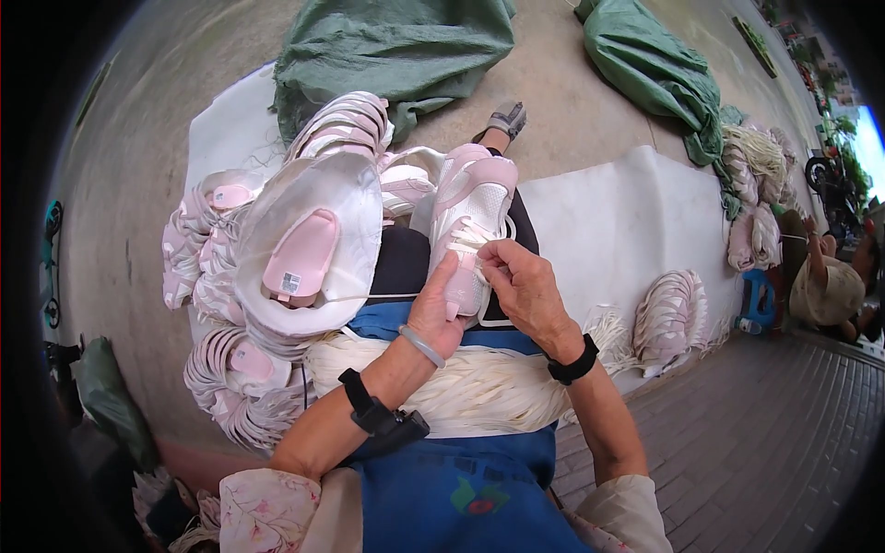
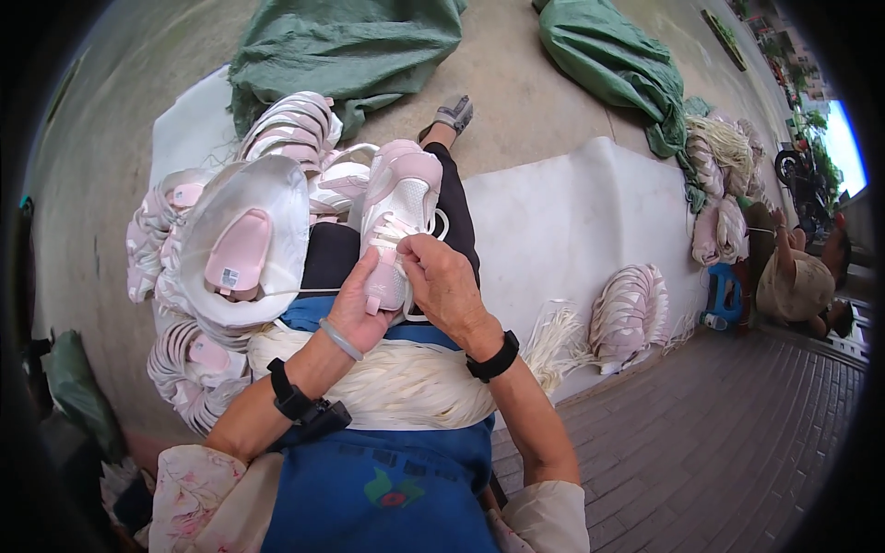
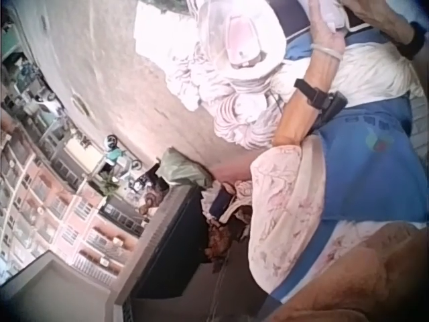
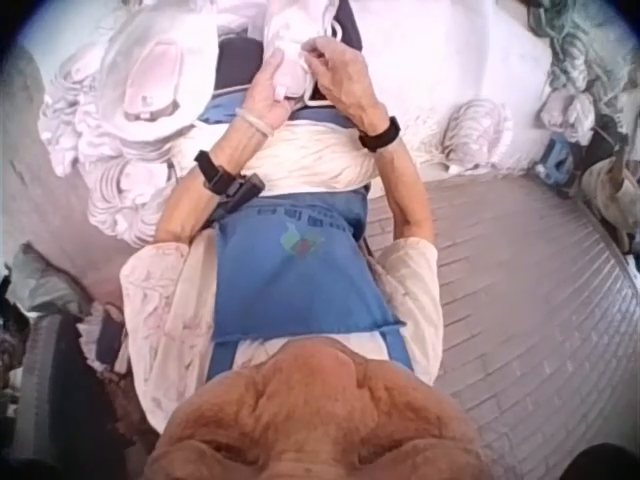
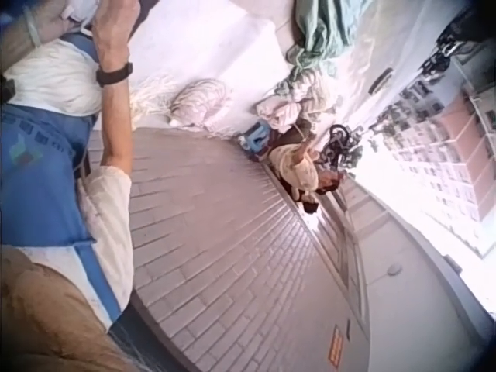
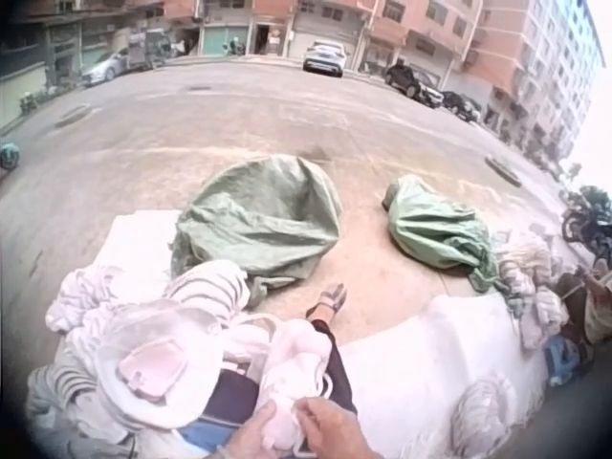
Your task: The recorder is threading laces through the eyelets of shoe uppers.
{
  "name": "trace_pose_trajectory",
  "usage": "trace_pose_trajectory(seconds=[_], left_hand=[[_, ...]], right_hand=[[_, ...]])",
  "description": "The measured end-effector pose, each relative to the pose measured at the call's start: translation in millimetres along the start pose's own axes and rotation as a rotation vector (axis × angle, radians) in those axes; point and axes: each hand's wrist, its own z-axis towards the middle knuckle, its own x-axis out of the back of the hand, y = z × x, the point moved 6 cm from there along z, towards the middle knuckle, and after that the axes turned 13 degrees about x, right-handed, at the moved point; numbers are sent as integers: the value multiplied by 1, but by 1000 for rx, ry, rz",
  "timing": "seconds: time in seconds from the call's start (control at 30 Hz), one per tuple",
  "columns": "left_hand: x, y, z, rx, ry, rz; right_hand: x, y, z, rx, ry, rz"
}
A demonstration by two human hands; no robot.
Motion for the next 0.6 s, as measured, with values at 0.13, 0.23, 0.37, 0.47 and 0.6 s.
trace_pose_trajectory(seconds=[0.13, 0.23, 0.37, 0.47, 0.6], left_hand=[[4, -2, 3, 1, 89, 21], [3, -1, 2, -4, 107, 33], [5, 0, 2, -12, 129, 40], [5, 0, 4, -15, 106, 46], [5, 0, 3, -16, 124, 52]], right_hand=[[1, 4, 0, -28, -8, 18], [2, -4, 3, 40, -36, -111], [2, -10, 6, 122, -58, -237], [0, -8, 5, 116, -65, -218], [-4, -10, 1, 165, 32, -240]])
